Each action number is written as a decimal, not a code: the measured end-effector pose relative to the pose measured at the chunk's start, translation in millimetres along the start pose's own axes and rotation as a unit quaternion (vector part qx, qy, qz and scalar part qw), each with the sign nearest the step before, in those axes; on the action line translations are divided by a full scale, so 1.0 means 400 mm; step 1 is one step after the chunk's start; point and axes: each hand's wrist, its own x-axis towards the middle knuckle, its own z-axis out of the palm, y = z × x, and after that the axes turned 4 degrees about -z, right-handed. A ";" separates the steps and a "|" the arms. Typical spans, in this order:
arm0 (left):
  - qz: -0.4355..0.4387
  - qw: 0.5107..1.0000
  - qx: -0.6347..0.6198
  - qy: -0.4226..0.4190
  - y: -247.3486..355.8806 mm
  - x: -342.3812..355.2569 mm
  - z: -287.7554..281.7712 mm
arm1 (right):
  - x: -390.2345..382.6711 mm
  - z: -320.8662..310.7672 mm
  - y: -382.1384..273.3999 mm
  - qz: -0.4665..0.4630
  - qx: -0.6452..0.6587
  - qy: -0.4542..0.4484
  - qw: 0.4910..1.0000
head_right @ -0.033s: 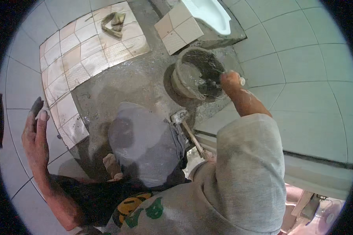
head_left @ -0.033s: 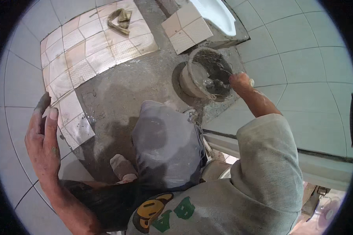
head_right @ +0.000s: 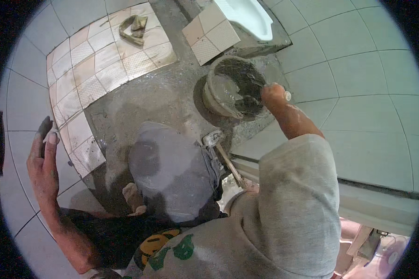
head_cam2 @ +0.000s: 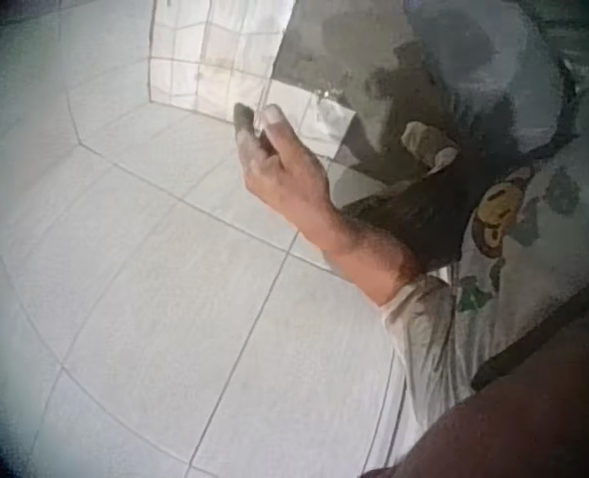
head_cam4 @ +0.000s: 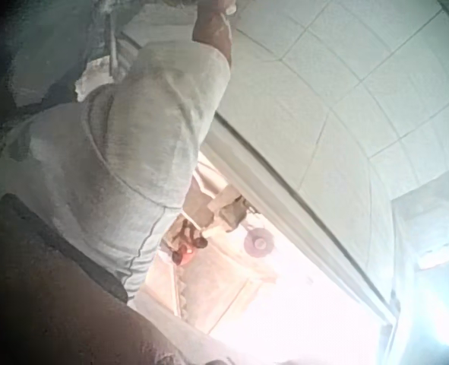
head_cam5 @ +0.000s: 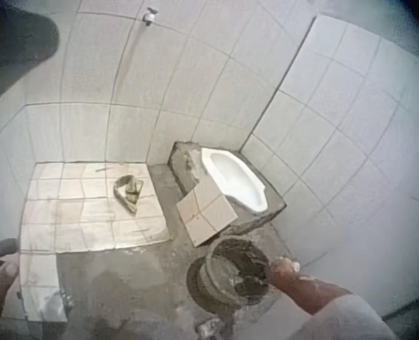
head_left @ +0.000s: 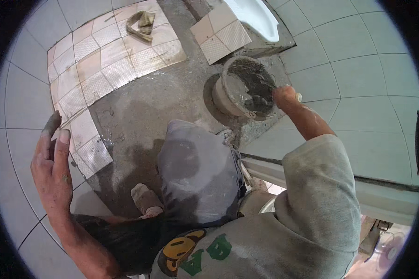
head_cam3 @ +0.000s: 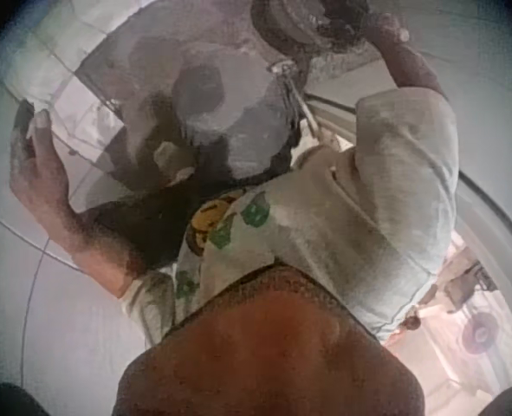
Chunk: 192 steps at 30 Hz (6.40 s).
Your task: Installing tiles on a bathroom floor using mortar and a rubber mallet.
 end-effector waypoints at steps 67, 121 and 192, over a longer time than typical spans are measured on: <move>0.035 0.999 0.004 -0.030 0.007 0.031 0.065 | -0.185 -0.228 -0.014 -0.194 0.076 0.012 0.978; 0.018 0.998 -0.045 0.035 -0.008 0.042 -0.004 | -0.121 -0.133 -0.106 -0.026 0.627 -0.220 0.747; 0.039 0.983 0.175 -0.044 -0.022 -0.020 -0.161 | -0.151 -0.087 -0.802 -0.355 0.443 0.112 0.815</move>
